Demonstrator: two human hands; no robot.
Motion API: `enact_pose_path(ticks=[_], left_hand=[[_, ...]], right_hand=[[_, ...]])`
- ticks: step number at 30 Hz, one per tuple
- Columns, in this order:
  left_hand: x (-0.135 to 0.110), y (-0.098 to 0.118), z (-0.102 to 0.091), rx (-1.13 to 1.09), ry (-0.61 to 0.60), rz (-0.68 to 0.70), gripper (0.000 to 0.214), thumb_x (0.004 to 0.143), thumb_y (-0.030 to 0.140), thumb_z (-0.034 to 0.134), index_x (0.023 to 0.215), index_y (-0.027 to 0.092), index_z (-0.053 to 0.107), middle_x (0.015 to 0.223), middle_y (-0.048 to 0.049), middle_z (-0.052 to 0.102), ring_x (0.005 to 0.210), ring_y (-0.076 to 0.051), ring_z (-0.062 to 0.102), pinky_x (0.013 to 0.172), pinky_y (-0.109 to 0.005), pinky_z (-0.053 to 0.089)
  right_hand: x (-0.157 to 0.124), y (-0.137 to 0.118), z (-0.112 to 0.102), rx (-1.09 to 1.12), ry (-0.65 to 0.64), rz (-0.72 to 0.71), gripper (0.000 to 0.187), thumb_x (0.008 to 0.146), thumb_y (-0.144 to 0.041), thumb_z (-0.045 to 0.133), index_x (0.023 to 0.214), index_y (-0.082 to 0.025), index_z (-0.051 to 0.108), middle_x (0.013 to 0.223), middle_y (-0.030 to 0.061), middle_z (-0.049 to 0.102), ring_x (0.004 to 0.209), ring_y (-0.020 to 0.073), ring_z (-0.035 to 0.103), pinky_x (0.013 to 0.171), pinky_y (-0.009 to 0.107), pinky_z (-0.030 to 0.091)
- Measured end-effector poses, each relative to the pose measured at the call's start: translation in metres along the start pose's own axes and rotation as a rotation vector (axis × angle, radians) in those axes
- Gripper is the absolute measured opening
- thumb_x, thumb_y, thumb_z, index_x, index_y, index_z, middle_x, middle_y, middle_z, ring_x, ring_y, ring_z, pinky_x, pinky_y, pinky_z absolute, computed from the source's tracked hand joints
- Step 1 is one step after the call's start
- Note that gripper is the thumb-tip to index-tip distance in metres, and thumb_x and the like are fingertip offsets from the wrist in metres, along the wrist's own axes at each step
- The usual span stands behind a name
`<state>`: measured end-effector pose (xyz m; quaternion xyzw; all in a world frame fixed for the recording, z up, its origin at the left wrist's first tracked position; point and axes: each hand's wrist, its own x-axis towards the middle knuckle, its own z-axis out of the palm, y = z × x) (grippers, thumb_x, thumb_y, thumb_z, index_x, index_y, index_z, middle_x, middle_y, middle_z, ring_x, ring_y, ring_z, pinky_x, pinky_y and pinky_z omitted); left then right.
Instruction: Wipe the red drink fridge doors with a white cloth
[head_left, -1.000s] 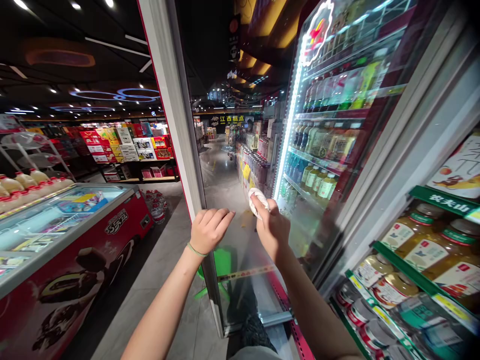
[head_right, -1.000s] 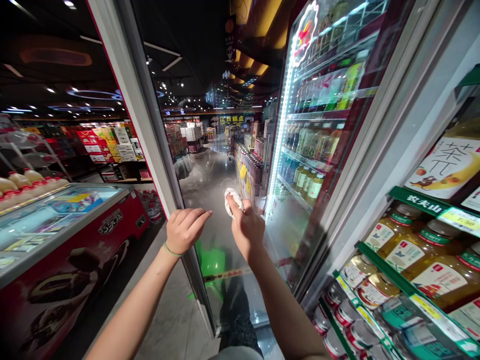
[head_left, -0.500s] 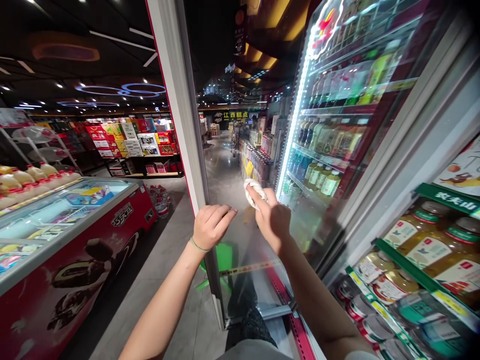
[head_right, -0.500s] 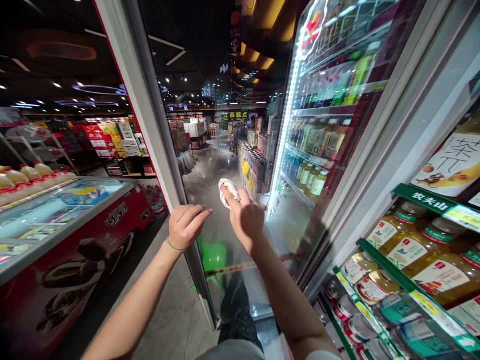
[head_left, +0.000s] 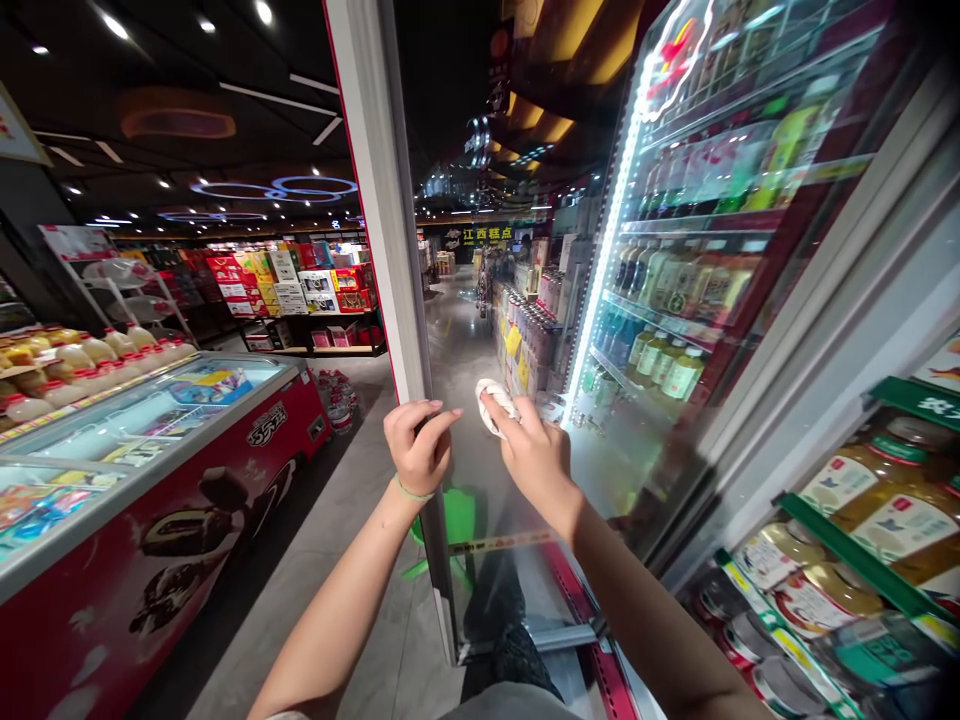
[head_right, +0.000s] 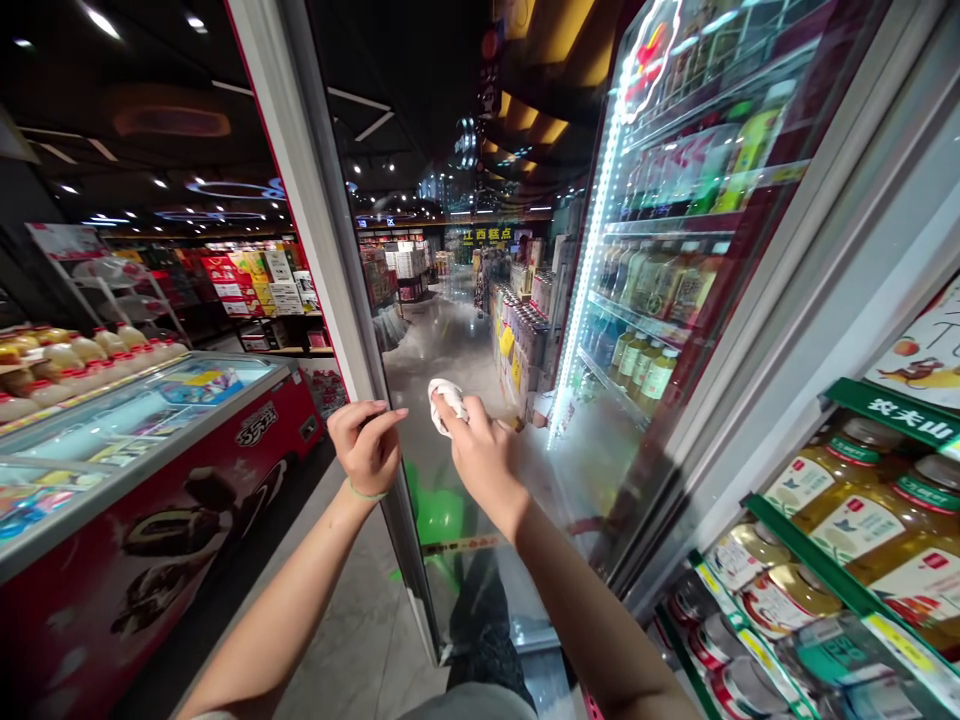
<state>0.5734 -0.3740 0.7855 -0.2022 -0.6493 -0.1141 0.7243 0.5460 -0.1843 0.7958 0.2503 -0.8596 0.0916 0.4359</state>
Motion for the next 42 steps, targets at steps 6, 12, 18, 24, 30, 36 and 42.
enact_pose_path(ticks=[6, 12, 18, 24, 30, 36, 42], left_hand=[[-0.004, 0.0, 0.002, 0.031, 0.07, -0.156, 0.036, 0.089, 0.007, 0.057, 0.116, 0.027, 0.068, 0.106, -0.0061, 0.061, 0.105, -0.021, 0.06, 0.092, -0.04, 0.05], [-0.005, -0.002, 0.006, -0.005, 0.073, -0.197, 0.039, 0.089, 0.005, 0.053, 0.119, 0.025, 0.065, 0.106, -0.0055, 0.06, 0.105, -0.02, 0.059, 0.094, -0.039, 0.049], [-0.005, -0.002, 0.004, 0.038, 0.059, -0.199, 0.033, 0.091, 0.006, 0.05, 0.115, 0.024, 0.064, 0.103, -0.0056, 0.063, 0.102, -0.02, 0.062, 0.092, -0.04, 0.051], [-0.005, -0.001, 0.004, -0.024, 0.125, -0.222, 0.025, 0.093, 0.007, 0.045, 0.105, 0.024, 0.059, 0.1, -0.0046, 0.066, 0.099, -0.019, 0.065, 0.09, -0.041, 0.052], [-0.007, -0.002, 0.004, -0.058, 0.102, -0.237, 0.019, 0.095, 0.013, 0.043, 0.101, 0.024, 0.058, 0.1, -0.0048, 0.067, 0.099, -0.02, 0.065, 0.091, -0.042, 0.052], [-0.009, -0.004, 0.003, -0.059, 0.096, -0.233, 0.02, 0.101, 0.025, 0.037, 0.103, 0.024, 0.057, 0.102, -0.0067, 0.066, 0.1, -0.022, 0.065, 0.09, -0.044, 0.053], [-0.01, -0.005, 0.003, -0.05, 0.096, -0.226, 0.025, 0.103, 0.031, 0.032, 0.103, 0.024, 0.057, 0.101, -0.007, 0.066, 0.1, -0.022, 0.065, 0.09, -0.044, 0.052]], right_hand=[[0.004, -0.008, 0.002, -0.034, 0.06, 0.041, 0.063, 0.091, -0.008, 0.049, 0.144, -0.039, 0.062, 0.104, 0.004, 0.065, 0.06, 0.0099, 0.05, 0.059, 0.026, 0.035], [0.004, -0.017, 0.006, -0.031, 0.025, 0.009, 0.065, 0.09, -0.009, 0.05, 0.145, -0.042, 0.06, 0.105, 0.0033, 0.066, 0.061, 0.01, 0.052, 0.061, 0.026, 0.036], [0.003, -0.019, 0.01, -0.016, 0.028, -0.009, 0.061, 0.09, -0.01, 0.051, 0.142, -0.041, 0.063, 0.101, 0.0036, 0.065, 0.06, 0.0099, 0.051, 0.061, 0.025, 0.038], [0.008, -0.031, 0.008, -0.005, 0.0, 0.043, 0.064, 0.092, -0.011, 0.049, 0.148, -0.043, 0.056, 0.107, 0.004, 0.065, 0.061, 0.0101, 0.053, 0.062, 0.025, 0.038], [0.002, -0.033, 0.009, 0.01, -0.056, 0.047, 0.062, 0.092, -0.011, 0.05, 0.145, -0.043, 0.059, 0.105, 0.0033, 0.065, 0.062, 0.0102, 0.054, 0.063, 0.025, 0.039], [0.004, -0.04, 0.008, 0.034, -0.061, -0.052, 0.063, 0.094, -0.013, 0.049, 0.148, -0.045, 0.055, 0.104, 0.0033, 0.066, 0.063, 0.0111, 0.056, 0.064, 0.025, 0.039], [0.006, -0.043, 0.007, 0.042, -0.055, 0.024, 0.062, 0.094, -0.013, 0.048, 0.148, -0.044, 0.055, 0.107, 0.003, 0.066, 0.063, 0.0111, 0.055, 0.064, 0.025, 0.04]])
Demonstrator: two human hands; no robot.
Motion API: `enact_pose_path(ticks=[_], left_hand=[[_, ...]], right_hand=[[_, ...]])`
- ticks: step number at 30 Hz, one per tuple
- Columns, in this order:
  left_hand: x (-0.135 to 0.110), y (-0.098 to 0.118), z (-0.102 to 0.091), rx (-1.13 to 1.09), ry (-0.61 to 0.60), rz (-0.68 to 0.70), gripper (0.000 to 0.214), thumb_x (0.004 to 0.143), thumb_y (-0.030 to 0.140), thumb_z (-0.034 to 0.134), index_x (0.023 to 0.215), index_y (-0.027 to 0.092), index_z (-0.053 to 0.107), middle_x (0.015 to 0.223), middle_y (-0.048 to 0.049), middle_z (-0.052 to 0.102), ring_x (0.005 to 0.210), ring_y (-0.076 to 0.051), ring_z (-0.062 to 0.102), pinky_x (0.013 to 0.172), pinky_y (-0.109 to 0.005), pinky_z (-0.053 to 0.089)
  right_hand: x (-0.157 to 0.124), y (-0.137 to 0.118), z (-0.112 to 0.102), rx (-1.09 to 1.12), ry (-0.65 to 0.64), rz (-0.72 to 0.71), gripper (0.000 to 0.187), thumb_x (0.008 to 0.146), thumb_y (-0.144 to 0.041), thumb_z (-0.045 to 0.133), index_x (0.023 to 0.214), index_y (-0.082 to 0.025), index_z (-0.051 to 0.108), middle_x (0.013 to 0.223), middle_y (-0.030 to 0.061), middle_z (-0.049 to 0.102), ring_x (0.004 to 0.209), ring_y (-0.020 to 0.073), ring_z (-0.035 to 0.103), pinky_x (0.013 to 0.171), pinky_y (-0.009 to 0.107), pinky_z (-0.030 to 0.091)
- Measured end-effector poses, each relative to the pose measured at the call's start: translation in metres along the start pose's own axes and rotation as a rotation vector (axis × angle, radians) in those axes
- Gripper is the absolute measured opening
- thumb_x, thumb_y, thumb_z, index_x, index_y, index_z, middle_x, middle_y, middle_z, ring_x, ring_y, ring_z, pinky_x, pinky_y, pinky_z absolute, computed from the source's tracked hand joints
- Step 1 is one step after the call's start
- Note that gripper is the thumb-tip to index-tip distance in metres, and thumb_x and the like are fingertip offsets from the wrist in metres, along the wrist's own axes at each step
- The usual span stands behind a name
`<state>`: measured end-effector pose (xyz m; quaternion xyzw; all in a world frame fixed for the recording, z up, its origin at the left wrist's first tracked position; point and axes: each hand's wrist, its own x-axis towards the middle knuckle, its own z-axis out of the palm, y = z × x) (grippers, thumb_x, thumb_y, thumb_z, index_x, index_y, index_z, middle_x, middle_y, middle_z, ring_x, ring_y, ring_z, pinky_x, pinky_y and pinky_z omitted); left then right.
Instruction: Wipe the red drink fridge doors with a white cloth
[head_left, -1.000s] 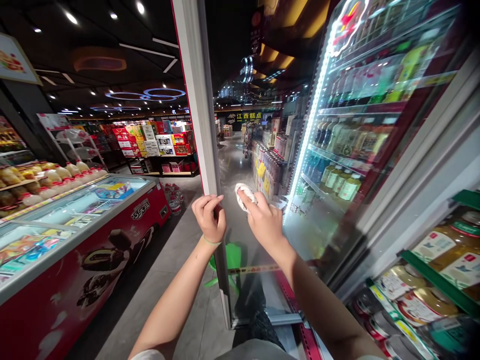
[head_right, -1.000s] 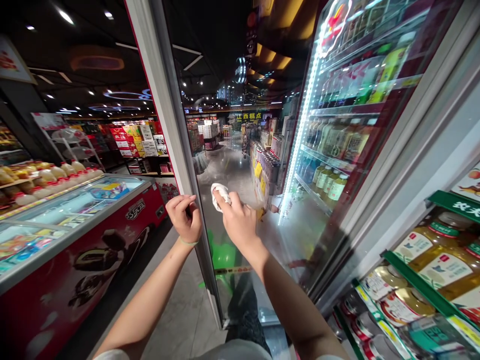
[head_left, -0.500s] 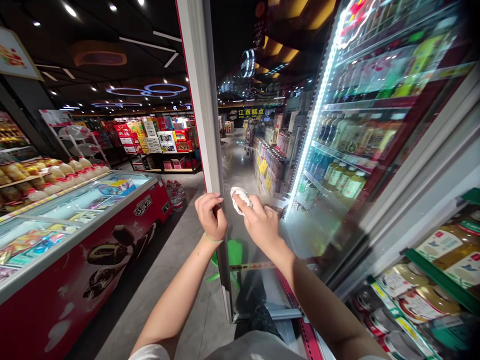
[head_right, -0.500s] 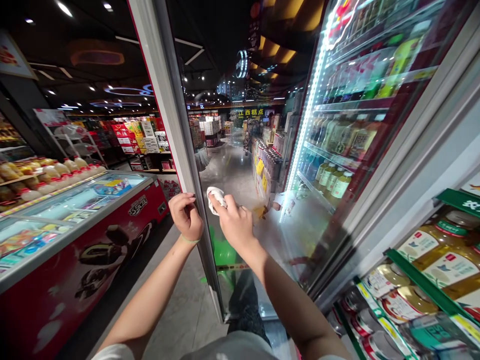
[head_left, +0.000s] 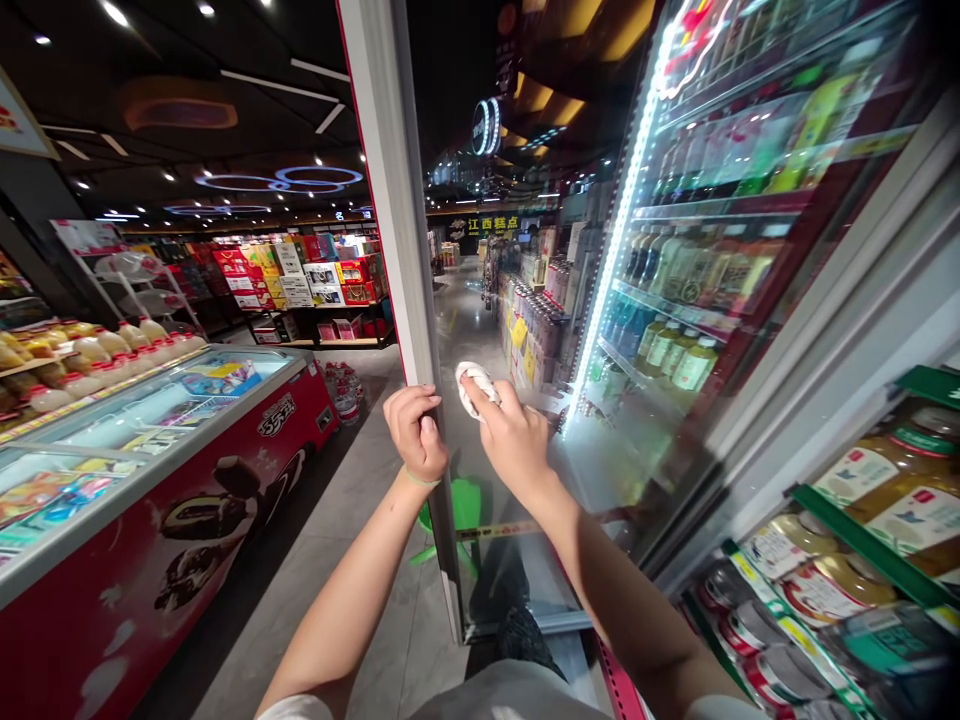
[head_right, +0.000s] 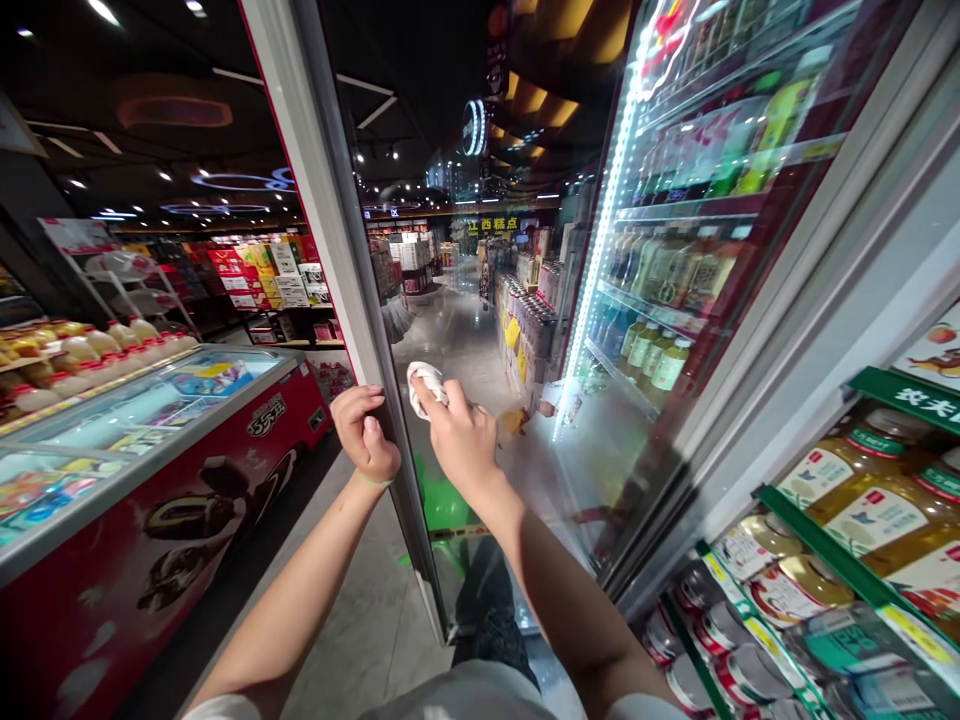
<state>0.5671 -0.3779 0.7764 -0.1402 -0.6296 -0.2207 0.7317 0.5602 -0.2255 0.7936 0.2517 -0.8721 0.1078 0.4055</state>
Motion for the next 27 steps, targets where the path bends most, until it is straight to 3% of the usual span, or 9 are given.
enact_pose_path(ticks=[4, 9, 13, 15, 18, 23, 27], left_hand=[[0.001, 0.0, 0.001, -0.009, 0.01, 0.009, 0.026, 0.103, 0.031, 0.033, 0.105, 0.024, 0.059, 0.101, -0.0071, 0.067, 0.1, -0.022, 0.065, 0.091, -0.044, 0.051], [0.002, 0.001, 0.0, -0.011, 0.004, 0.014, 0.027, 0.103, 0.031, 0.034, 0.103, 0.024, 0.06, 0.099, -0.0064, 0.068, 0.099, -0.022, 0.065, 0.092, -0.044, 0.05], [0.002, 0.001, 0.0, -0.024, 0.006, 0.029, 0.026, 0.102, 0.029, 0.036, 0.103, 0.024, 0.061, 0.099, -0.0062, 0.069, 0.099, -0.022, 0.065, 0.091, -0.043, 0.049], [0.002, 0.001, 0.0, 0.001, -0.007, 0.031, 0.027, 0.102, 0.03, 0.036, 0.102, 0.024, 0.062, 0.099, -0.0065, 0.069, 0.098, -0.022, 0.065, 0.091, -0.044, 0.049], [0.002, -0.001, 0.0, 0.014, -0.017, 0.037, 0.028, 0.102, 0.03, 0.036, 0.101, 0.024, 0.063, 0.099, -0.0064, 0.069, 0.099, -0.022, 0.065, 0.092, -0.044, 0.047], [0.003, -0.002, -0.001, 0.043, -0.064, 0.113, 0.023, 0.098, 0.023, 0.043, 0.103, 0.023, 0.065, 0.101, -0.006, 0.069, 0.101, -0.021, 0.064, 0.094, -0.041, 0.047], [0.005, 0.0, -0.001, 0.047, -0.112, 0.171, 0.023, 0.091, 0.016, 0.05, 0.104, 0.023, 0.068, 0.103, -0.0066, 0.07, 0.104, -0.021, 0.065, 0.096, -0.04, 0.048]], right_hand=[[-0.004, -0.001, 0.005, 0.029, -0.021, -0.094, 0.051, 0.097, -0.017, 0.049, 0.138, -0.042, 0.065, 0.101, 0.0033, 0.066, 0.064, 0.0109, 0.055, 0.065, 0.025, 0.038], [-0.01, 0.002, 0.013, 0.01, 0.055, -0.006, 0.058, 0.093, -0.011, 0.05, 0.142, -0.04, 0.063, 0.102, 0.003, 0.068, 0.064, 0.0109, 0.054, 0.066, 0.025, 0.038], [-0.014, 0.003, 0.016, 0.044, 0.05, -0.123, 0.047, 0.096, -0.014, 0.052, 0.129, -0.039, 0.073, 0.098, 0.0023, 0.069, 0.065, 0.0109, 0.055, 0.065, 0.026, 0.036], [-0.015, 0.006, 0.018, 0.044, 0.051, -0.087, 0.049, 0.095, -0.011, 0.052, 0.129, -0.039, 0.073, 0.098, 0.0023, 0.069, 0.065, 0.0106, 0.055, 0.065, 0.025, 0.036], [-0.014, 0.01, 0.019, 0.02, 0.103, 0.001, 0.054, 0.094, -0.009, 0.05, 0.136, -0.038, 0.069, 0.102, 0.0026, 0.069, 0.064, 0.0105, 0.055, 0.066, 0.026, 0.037], [-0.019, 0.018, 0.024, 0.053, 0.168, -0.132, 0.048, 0.093, -0.01, 0.053, 0.126, -0.037, 0.075, 0.095, 0.0013, 0.069, 0.065, 0.0108, 0.055, 0.065, 0.025, 0.037], [-0.026, 0.028, 0.032, 0.061, 0.278, -0.034, 0.053, 0.09, -0.005, 0.052, 0.129, -0.033, 0.074, 0.097, 0.0032, 0.068, 0.067, 0.0117, 0.056, 0.066, 0.025, 0.038]])
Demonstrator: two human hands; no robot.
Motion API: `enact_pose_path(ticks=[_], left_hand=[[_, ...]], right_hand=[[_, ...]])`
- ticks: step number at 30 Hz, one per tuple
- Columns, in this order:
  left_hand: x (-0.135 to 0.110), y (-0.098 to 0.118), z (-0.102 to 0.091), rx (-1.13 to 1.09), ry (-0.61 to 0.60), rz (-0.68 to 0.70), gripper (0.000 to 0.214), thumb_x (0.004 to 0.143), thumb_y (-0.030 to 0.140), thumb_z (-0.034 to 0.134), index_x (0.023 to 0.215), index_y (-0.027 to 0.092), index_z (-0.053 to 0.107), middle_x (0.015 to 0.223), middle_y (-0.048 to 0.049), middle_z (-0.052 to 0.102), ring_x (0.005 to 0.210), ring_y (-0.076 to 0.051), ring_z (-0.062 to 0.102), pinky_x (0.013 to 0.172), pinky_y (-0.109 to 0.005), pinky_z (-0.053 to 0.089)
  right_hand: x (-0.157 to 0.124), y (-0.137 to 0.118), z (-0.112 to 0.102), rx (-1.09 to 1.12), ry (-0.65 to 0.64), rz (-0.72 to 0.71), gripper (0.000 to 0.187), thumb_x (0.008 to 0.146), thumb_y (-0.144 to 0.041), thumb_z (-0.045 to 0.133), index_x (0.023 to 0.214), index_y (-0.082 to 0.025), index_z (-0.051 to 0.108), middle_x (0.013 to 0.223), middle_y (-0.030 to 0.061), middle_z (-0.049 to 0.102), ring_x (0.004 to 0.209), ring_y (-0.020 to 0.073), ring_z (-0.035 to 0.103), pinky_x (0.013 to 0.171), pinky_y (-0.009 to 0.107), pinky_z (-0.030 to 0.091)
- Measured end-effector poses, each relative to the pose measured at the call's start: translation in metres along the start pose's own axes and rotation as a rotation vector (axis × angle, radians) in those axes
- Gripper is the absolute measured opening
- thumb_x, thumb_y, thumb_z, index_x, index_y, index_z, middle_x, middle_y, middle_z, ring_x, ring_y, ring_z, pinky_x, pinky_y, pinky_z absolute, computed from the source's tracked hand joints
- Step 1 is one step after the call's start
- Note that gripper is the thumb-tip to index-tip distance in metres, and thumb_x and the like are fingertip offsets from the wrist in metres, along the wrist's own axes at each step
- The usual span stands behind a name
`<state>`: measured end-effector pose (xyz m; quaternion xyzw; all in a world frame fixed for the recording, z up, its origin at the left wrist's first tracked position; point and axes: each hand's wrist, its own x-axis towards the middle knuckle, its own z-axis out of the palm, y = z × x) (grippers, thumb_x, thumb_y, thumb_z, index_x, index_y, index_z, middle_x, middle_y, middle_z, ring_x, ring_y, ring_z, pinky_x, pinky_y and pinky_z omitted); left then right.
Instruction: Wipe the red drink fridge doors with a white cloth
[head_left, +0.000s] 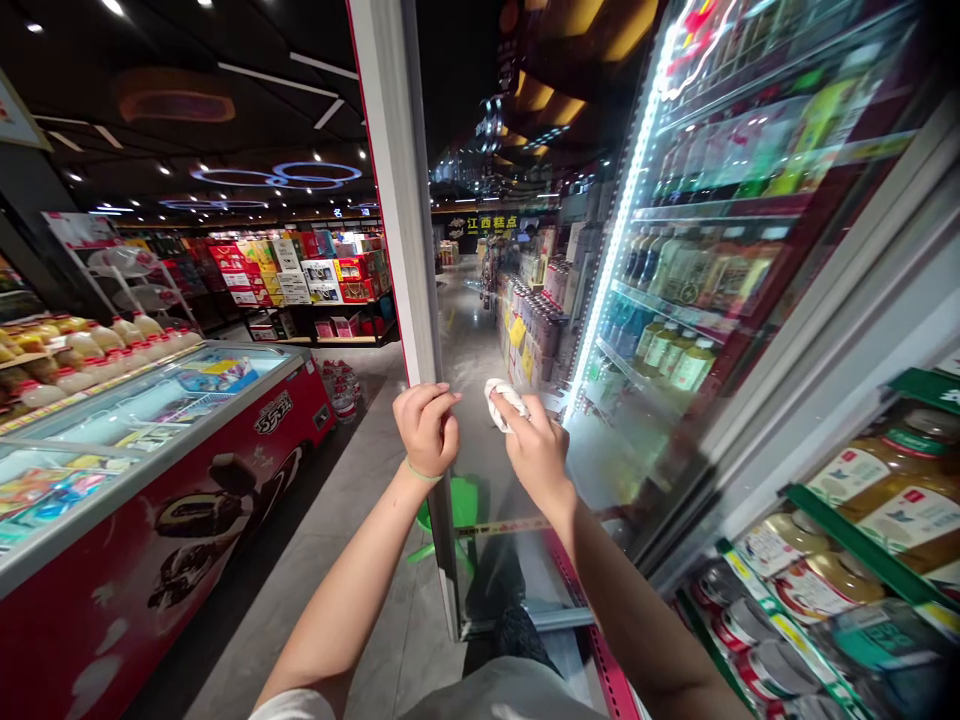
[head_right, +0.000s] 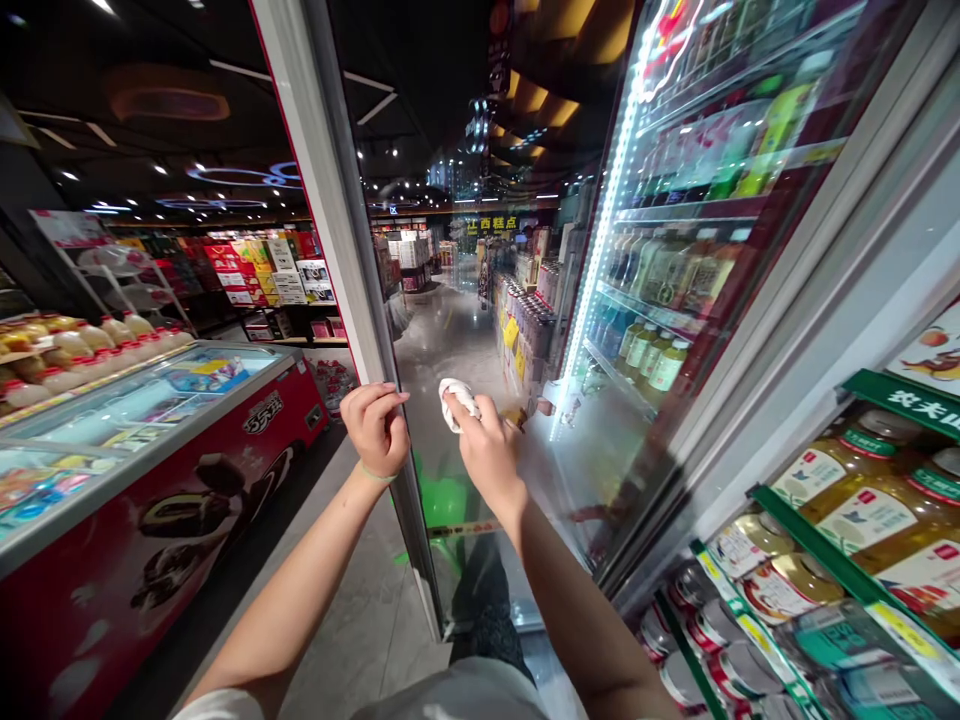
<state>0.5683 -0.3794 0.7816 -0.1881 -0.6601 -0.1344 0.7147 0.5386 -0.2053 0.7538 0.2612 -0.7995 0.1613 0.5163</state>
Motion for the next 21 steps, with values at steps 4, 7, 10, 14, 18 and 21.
enact_pose_path(ticks=[4, 7, 10, 14, 18, 21], left_hand=[[0.002, 0.003, 0.001, 0.075, -0.047, 0.092, 0.025, 0.086, 0.014, 0.056, 0.105, 0.023, 0.07, 0.101, -0.0062, 0.073, 0.106, -0.022, 0.066, 0.1, -0.04, 0.044], [0.003, 0.005, 0.003, 0.123, -0.066, 0.166, 0.025, 0.085, 0.013, 0.059, 0.105, 0.023, 0.07, 0.099, -0.0052, 0.075, 0.104, -0.02, 0.068, 0.106, -0.039, 0.041], [0.004, 0.004, 0.005, 0.09, -0.096, 0.249, 0.027, 0.085, 0.009, 0.06, 0.107, 0.021, 0.07, 0.098, -0.0059, 0.077, 0.105, -0.02, 0.07, 0.108, -0.038, 0.044], [0.004, 0.001, 0.007, 0.041, -0.159, 0.293, 0.03, 0.087, 0.008, 0.06, 0.113, 0.02, 0.069, 0.104, -0.0076, 0.078, 0.111, -0.021, 0.071, 0.109, -0.039, 0.047], [0.004, -0.001, 0.01, 0.062, -0.188, 0.277, 0.034, 0.086, 0.007, 0.06, 0.115, 0.021, 0.07, 0.107, -0.0081, 0.078, 0.115, -0.021, 0.071, 0.111, -0.038, 0.045], [0.004, -0.004, 0.012, 0.08, -0.208, 0.273, 0.034, 0.086, 0.009, 0.06, 0.117, 0.02, 0.07, 0.109, -0.0095, 0.078, 0.115, -0.021, 0.071, 0.11, -0.037, 0.045]], right_hand=[[-0.005, 0.005, 0.002, -0.003, -0.001, -0.072, 0.047, 0.091, -0.008, 0.055, 0.124, -0.034, 0.077, 0.095, 0.0022, 0.068, 0.064, 0.0116, 0.054, 0.065, 0.026, 0.038], [-0.009, 0.009, 0.002, -0.008, -0.012, 0.013, 0.05, 0.093, -0.008, 0.053, 0.128, -0.035, 0.075, 0.1, 0.003, 0.069, 0.068, 0.0122, 0.057, 0.066, 0.025, 0.04], [-0.015, 0.013, 0.002, -0.029, -0.037, 0.077, 0.051, 0.094, -0.01, 0.052, 0.135, -0.034, 0.07, 0.102, 0.0041, 0.068, 0.07, 0.0127, 0.059, 0.066, 0.025, 0.041], [-0.02, 0.021, 0.002, -0.031, -0.06, 0.058, 0.047, 0.095, -0.01, 0.054, 0.131, -0.035, 0.073, 0.099, 0.003, 0.069, 0.069, 0.0123, 0.06, 0.067, 0.024, 0.042], [-0.02, 0.027, 0.003, -0.044, -0.016, 0.223, 0.05, 0.096, -0.009, 0.051, 0.135, -0.033, 0.071, 0.106, 0.0058, 0.068, 0.078, 0.0129, 0.064, 0.068, 0.022, 0.044], [-0.02, 0.029, 0.004, -0.023, -0.074, 0.161, 0.051, 0.095, -0.009, 0.053, 0.136, -0.035, 0.069, 0.105, 0.0043, 0.068, 0.073, 0.011, 0.062, 0.068, 0.021, 0.044]])
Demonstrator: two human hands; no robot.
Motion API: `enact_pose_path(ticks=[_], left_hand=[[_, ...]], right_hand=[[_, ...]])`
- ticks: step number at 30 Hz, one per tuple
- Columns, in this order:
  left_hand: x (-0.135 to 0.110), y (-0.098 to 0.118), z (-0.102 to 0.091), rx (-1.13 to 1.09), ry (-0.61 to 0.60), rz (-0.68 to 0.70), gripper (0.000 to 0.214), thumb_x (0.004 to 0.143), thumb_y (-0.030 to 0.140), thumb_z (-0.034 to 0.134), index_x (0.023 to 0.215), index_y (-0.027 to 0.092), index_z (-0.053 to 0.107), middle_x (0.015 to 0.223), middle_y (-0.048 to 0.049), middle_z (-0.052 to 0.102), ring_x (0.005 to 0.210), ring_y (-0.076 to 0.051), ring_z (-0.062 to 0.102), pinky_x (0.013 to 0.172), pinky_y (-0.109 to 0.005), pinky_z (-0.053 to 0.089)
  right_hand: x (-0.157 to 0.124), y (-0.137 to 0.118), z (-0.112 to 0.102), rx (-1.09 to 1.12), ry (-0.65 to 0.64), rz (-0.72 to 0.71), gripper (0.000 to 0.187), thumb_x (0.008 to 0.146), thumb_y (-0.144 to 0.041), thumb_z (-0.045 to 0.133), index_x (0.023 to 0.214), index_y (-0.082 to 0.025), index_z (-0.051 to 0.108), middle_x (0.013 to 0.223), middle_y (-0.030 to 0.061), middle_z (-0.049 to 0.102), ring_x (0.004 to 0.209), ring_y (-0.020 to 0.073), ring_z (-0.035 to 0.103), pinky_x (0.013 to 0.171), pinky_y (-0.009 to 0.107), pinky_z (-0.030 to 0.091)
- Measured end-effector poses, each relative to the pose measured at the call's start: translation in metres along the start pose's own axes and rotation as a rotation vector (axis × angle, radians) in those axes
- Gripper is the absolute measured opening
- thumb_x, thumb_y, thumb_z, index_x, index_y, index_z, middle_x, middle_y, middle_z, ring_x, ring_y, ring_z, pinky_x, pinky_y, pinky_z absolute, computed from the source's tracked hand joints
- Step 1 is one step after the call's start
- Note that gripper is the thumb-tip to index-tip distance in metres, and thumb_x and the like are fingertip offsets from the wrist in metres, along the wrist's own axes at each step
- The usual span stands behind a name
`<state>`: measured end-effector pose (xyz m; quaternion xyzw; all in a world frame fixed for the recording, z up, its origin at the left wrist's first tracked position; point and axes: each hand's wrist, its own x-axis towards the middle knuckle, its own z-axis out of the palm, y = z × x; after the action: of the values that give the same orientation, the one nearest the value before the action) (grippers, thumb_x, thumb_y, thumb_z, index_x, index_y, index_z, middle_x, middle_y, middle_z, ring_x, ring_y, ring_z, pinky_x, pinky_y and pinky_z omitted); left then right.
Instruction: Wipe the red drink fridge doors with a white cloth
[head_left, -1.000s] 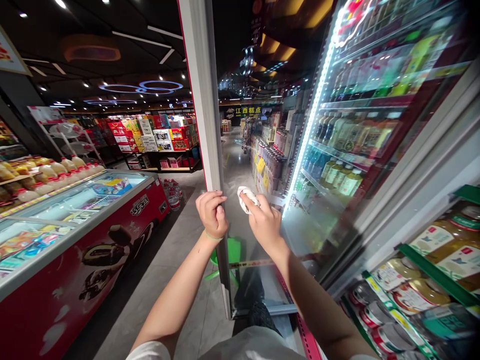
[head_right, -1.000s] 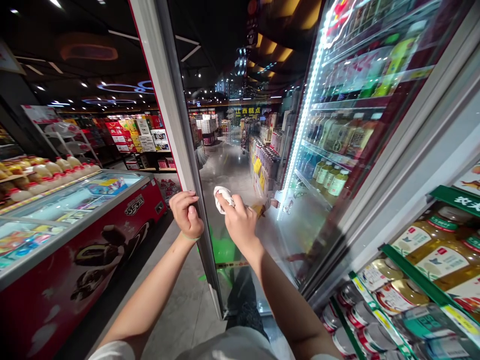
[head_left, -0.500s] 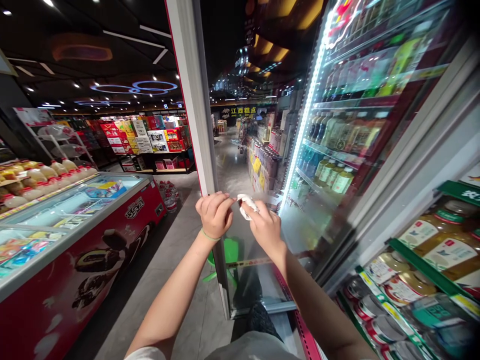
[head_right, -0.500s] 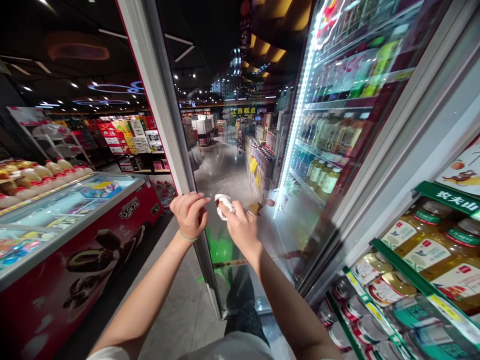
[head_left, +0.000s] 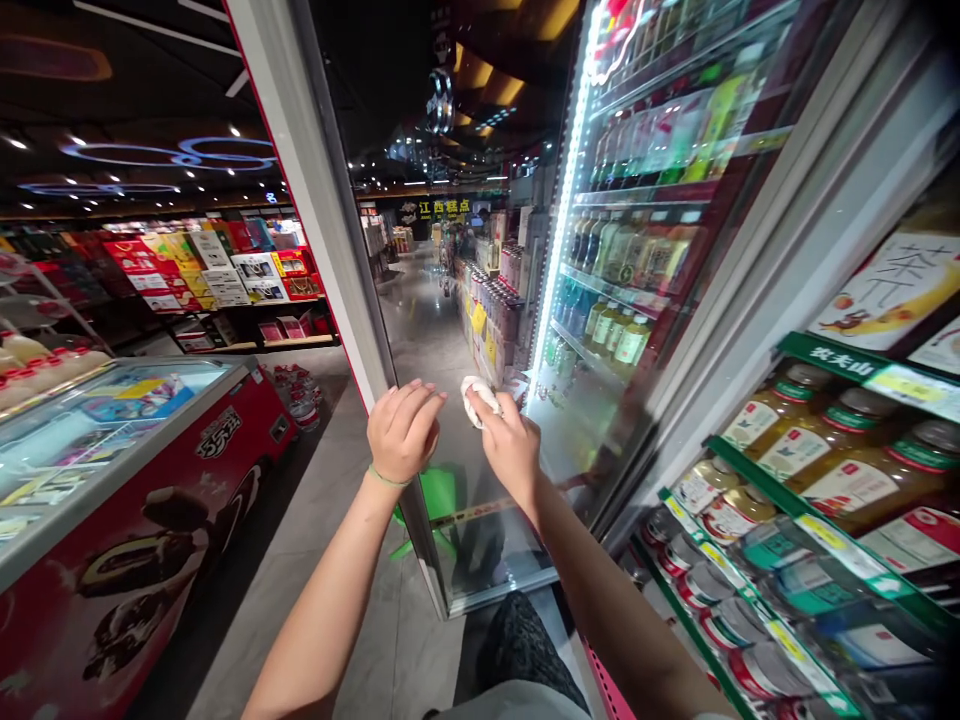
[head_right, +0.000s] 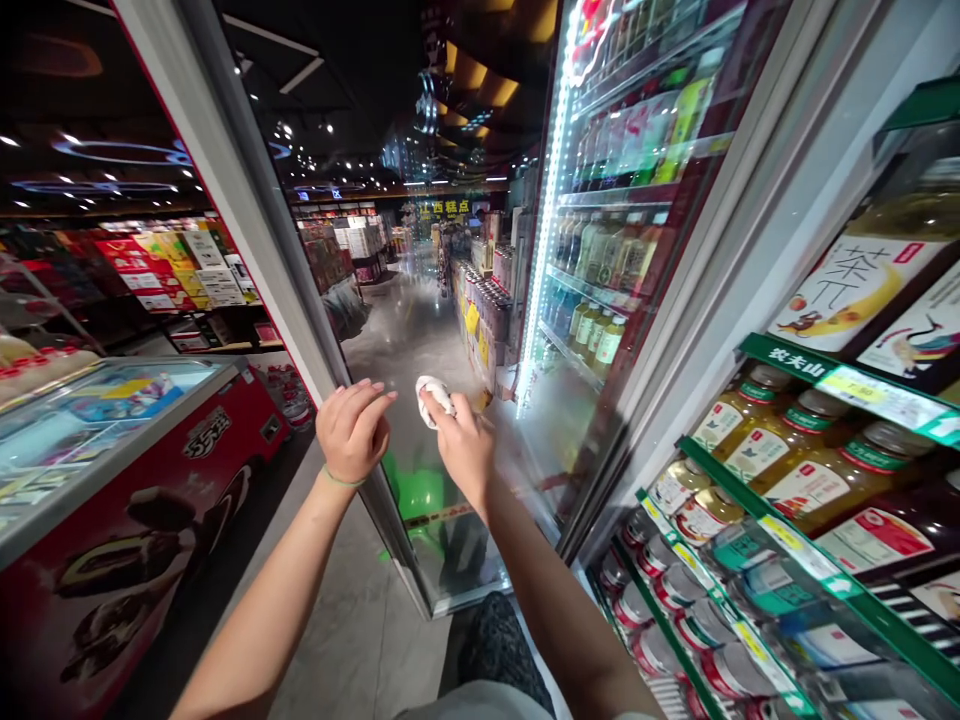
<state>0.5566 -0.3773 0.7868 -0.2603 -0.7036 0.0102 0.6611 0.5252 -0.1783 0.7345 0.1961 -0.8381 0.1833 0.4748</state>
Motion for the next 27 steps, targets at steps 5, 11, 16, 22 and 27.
enact_pose_path(ticks=[5, 11, 16, 22, 27], left_hand=[[-0.003, -0.003, 0.004, 0.028, -0.018, -0.015, 0.035, 0.085, 0.01, 0.061, 0.117, 0.021, 0.071, 0.106, -0.0087, 0.078, 0.109, -0.021, 0.072, 0.107, -0.036, 0.045], [-0.003, -0.004, 0.009, 0.09, -0.043, -0.043, 0.038, 0.084, 0.012, 0.064, 0.119, 0.024, 0.072, 0.106, -0.0073, 0.078, 0.105, -0.021, 0.07, 0.106, -0.037, 0.044], [0.003, 0.002, 0.01, 0.168, -0.073, -0.092, 0.046, 0.078, 0.009, 0.065, 0.121, 0.025, 0.071, 0.107, -0.0061, 0.077, 0.102, -0.021, 0.068, 0.105, -0.037, 0.042], [0.008, 0.015, 0.006, 0.162, -0.118, -0.231, 0.044, 0.08, 0.018, 0.067, 0.124, 0.026, 0.07, 0.116, -0.0079, 0.073, 0.109, -0.025, 0.065, 0.106, -0.041, 0.041], [0.013, 0.029, 0.006, 0.178, -0.099, -0.4, 0.038, 0.081, 0.023, 0.065, 0.119, 0.026, 0.073, 0.118, -0.0098, 0.071, 0.11, -0.027, 0.063, 0.106, -0.044, 0.04]], right_hand=[[0.003, 0.011, -0.002, 0.01, 0.108, 0.132, 0.049, 0.094, -0.005, 0.05, 0.125, -0.032, 0.077, 0.103, 0.0062, 0.07, 0.079, 0.0144, 0.065, 0.067, 0.022, 0.044], [0.007, 0.024, -0.009, 0.033, -0.035, -0.002, 0.055, 0.091, -0.006, 0.053, 0.133, -0.036, 0.072, 0.107, 0.004, 0.07, 0.069, 0.0108, 0.06, 0.068, 0.021, 0.045], [0.006, 0.046, -0.012, 0.022, 0.015, 0.105, 0.054, 0.091, -0.005, 0.051, 0.131, -0.034, 0.073, 0.112, 0.0059, 0.069, 0.079, 0.0133, 0.064, 0.069, 0.022, 0.046], [0.005, 0.068, -0.021, -0.011, -0.033, 0.056, 0.056, 0.089, -0.004, 0.052, 0.128, -0.038, 0.075, 0.103, 0.003, 0.068, 0.07, 0.01, 0.06, 0.065, 0.02, 0.043], [0.002, 0.079, -0.03, 0.017, -0.127, 0.066, 0.059, 0.09, -0.006, 0.052, 0.134, -0.041, 0.07, 0.108, 0.003, 0.067, 0.072, 0.0103, 0.06, 0.064, 0.02, 0.043]])
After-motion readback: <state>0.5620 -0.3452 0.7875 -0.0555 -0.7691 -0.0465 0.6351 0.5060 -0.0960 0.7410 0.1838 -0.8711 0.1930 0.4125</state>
